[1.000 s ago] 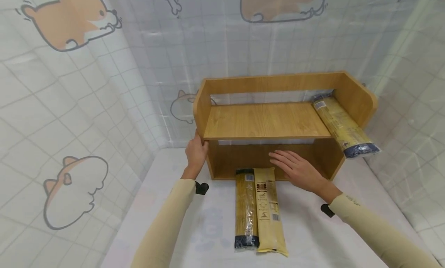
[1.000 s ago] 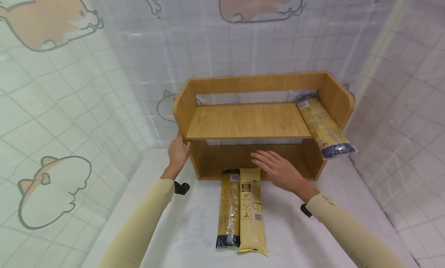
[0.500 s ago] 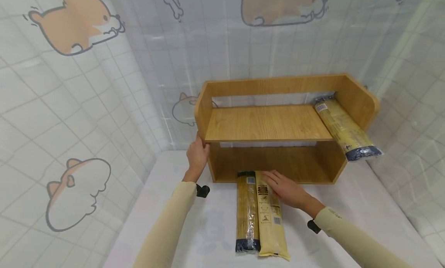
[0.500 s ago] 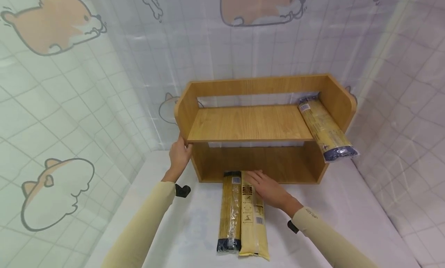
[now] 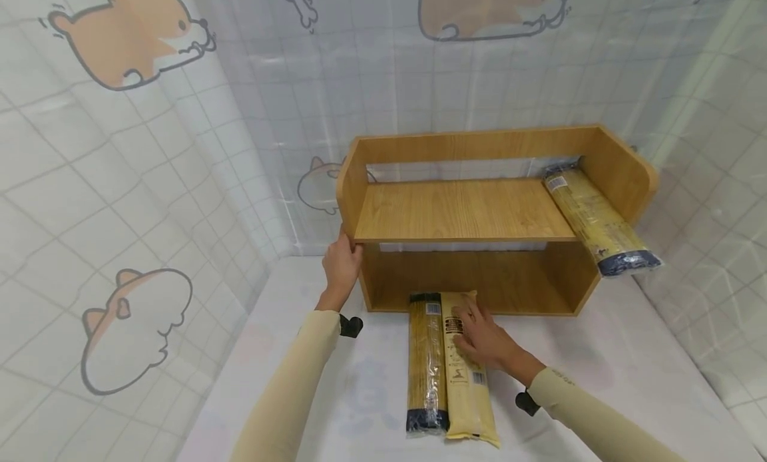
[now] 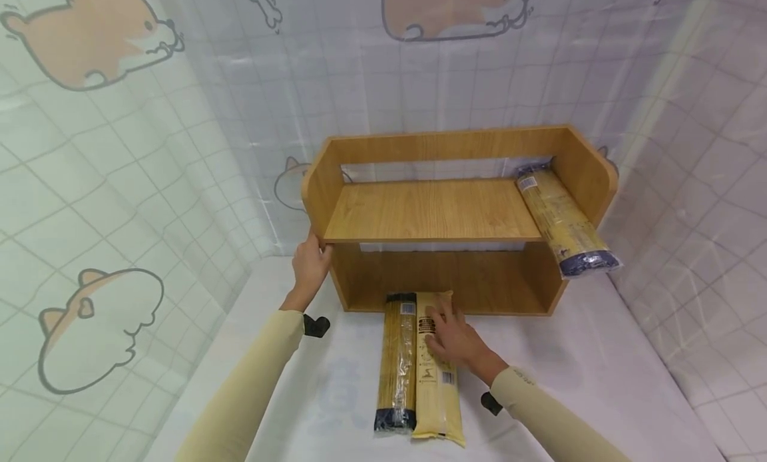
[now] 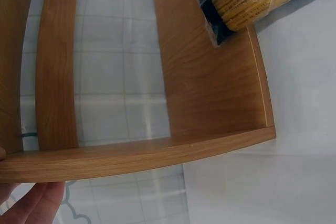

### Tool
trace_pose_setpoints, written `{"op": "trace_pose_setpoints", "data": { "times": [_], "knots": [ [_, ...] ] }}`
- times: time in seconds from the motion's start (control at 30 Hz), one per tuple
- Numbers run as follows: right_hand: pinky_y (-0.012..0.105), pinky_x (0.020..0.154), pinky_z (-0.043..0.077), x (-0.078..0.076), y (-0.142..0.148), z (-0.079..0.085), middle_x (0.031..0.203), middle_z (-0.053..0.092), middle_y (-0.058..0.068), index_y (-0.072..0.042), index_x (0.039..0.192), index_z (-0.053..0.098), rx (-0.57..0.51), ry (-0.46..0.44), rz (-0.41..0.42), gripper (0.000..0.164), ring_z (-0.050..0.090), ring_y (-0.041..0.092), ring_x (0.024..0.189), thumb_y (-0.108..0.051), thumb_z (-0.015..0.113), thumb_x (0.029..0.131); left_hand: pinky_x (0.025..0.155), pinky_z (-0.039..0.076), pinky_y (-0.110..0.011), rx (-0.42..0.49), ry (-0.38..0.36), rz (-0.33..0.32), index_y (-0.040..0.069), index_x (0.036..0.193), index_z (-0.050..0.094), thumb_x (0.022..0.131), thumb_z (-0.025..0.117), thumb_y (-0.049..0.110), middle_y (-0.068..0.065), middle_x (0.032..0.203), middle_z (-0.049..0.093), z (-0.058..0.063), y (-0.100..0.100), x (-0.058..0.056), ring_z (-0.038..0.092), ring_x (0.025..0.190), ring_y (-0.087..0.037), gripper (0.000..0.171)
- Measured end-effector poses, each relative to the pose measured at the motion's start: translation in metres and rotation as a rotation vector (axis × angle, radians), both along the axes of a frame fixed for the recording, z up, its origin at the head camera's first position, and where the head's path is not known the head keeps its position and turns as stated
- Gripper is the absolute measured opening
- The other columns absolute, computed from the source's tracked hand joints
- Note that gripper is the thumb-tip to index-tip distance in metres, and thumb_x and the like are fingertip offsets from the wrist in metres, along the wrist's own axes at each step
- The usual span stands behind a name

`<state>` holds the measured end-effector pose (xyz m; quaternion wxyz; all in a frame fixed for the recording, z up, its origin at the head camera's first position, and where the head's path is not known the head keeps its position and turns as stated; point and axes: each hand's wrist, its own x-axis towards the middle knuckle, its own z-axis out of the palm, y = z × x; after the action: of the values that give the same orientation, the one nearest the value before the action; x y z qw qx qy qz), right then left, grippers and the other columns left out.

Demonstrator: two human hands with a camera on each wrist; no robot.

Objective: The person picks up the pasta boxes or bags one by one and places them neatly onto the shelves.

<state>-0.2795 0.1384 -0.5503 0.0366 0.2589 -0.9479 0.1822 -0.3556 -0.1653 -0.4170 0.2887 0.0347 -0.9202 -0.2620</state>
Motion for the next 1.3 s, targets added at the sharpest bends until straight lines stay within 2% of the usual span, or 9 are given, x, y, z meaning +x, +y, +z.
{"op": "trace_pose_setpoints", "data": {
  "times": [0.1, 0.2, 0.37, 0.63, 0.77, 0.93, 1.1, 1.2, 1.3],
  "knots": [
    [0.045, 0.061, 0.049, 0.003, -0.004, -0.004, 0.152, 0.008, 0.014, -0.018, 0.140, 0.027, -0.039, -0.082, -0.064, 0.062, 0.035, 0.051, 0.124, -0.045, 0.046, 0.088, 0.050, 0.040, -0.038, -0.001, 0.011, -0.007, 0.010, 0.107, 0.050, 0.081, 0.050, 0.016, -0.011, 0.069, 0.063, 0.000, 0.000, -0.001, 0.058, 0.059, -0.025, 0.026],
    [0.052, 0.071, 0.048, 0.005, -0.010, -0.009, 0.152, 0.007, 0.015, -0.017, 0.141, 0.023, -0.047, -0.104, -0.092, 0.065, 0.039, 0.052, 0.120, -0.046, 0.045, 0.088, 0.049, 0.039, -0.038, -0.002, 0.009, -0.005, 0.011, 0.106, 0.050, 0.082, 0.050, 0.017, -0.010, 0.068, 0.063, -0.001, 0.000, -0.002, 0.057, 0.059, -0.024, 0.026],
    [0.056, 0.080, 0.043, 0.007, -0.017, -0.016, 0.150, 0.013, 0.016, -0.013, 0.140, 0.025, -0.047, -0.061, -0.117, 0.066, 0.041, 0.051, 0.117, -0.045, 0.047, 0.087, 0.048, 0.039, -0.039, 0.001, 0.012, 0.001, 0.012, 0.110, 0.050, 0.082, 0.050, 0.019, -0.012, 0.070, 0.063, -0.001, -0.001, 0.000, 0.058, 0.059, -0.027, 0.029],
    [0.053, 0.071, 0.044, 0.006, -0.027, -0.021, 0.147, 0.023, 0.017, -0.011, 0.135, 0.033, -0.039, 0.048, -0.177, 0.066, 0.046, 0.050, 0.108, -0.048, 0.051, 0.083, 0.049, 0.041, -0.042, 0.001, 0.050, 0.011, 0.009, 0.106, 0.051, 0.080, 0.051, 0.016, -0.013, 0.070, 0.064, -0.003, 0.000, -0.001, 0.059, 0.060, -0.028, 0.027],
    [0.056, 0.071, 0.043, 0.005, -0.030, -0.021, 0.147, 0.023, 0.015, -0.012, 0.135, 0.033, -0.036, 0.035, -0.216, 0.067, 0.045, 0.051, 0.109, -0.049, 0.053, 0.082, 0.049, 0.041, -0.043, 0.007, 0.038, 0.012, 0.010, 0.106, 0.051, 0.079, 0.051, 0.016, -0.014, 0.070, 0.064, -0.002, 0.000, -0.002, 0.060, 0.061, -0.028, 0.027],
    [0.045, 0.051, 0.042, 0.003, -0.033, -0.015, 0.149, 0.015, 0.015, -0.012, 0.137, 0.028, -0.114, -0.050, -0.222, 0.070, 0.035, 0.056, 0.116, -0.039, 0.058, 0.080, 0.052, 0.044, -0.043, 0.012, 0.018, 0.014, 0.013, 0.110, 0.050, 0.082, 0.051, 0.019, -0.013, 0.073, 0.065, 0.003, 0.001, -0.003, 0.062, 0.063, -0.028, 0.029],
    [0.027, 0.038, 0.030, 0.005, -0.037, -0.014, 0.152, 0.004, 0.014, -0.012, 0.138, 0.024, -0.211, -0.150, -0.230, 0.072, 0.026, 0.059, 0.118, -0.025, 0.059, 0.077, 0.053, 0.044, -0.042, 0.011, 0.023, 0.000, 0.012, 0.112, 0.049, 0.082, 0.051, 0.018, -0.012, 0.075, 0.066, 0.001, 0.000, -0.002, 0.062, 0.063, -0.027, 0.030],
    [0.026, 0.039, 0.031, 0.007, -0.038, -0.014, 0.150, 0.005, 0.016, -0.011, 0.137, 0.025, -0.239, -0.137, -0.235, 0.073, 0.029, 0.057, 0.113, -0.017, 0.061, 0.074, 0.052, 0.044, -0.041, 0.008, 0.023, -0.007, 0.012, 0.112, 0.050, 0.083, 0.051, 0.018, -0.012, 0.073, 0.066, 0.000, -0.001, -0.001, 0.061, 0.062, -0.027, 0.030],
    [0.037, 0.058, 0.041, 0.008, -0.039, -0.014, 0.148, 0.010, 0.020, -0.009, 0.137, 0.026, -0.246, -0.088, -0.229, 0.075, 0.038, 0.050, 0.105, -0.013, 0.063, 0.072, 0.051, 0.043, -0.041, 0.000, 0.026, -0.002, 0.012, 0.112, 0.050, 0.083, 0.051, 0.020, -0.012, 0.071, 0.065, 0.000, -0.001, -0.001, 0.061, 0.060, -0.027, 0.030]
  ]
}}
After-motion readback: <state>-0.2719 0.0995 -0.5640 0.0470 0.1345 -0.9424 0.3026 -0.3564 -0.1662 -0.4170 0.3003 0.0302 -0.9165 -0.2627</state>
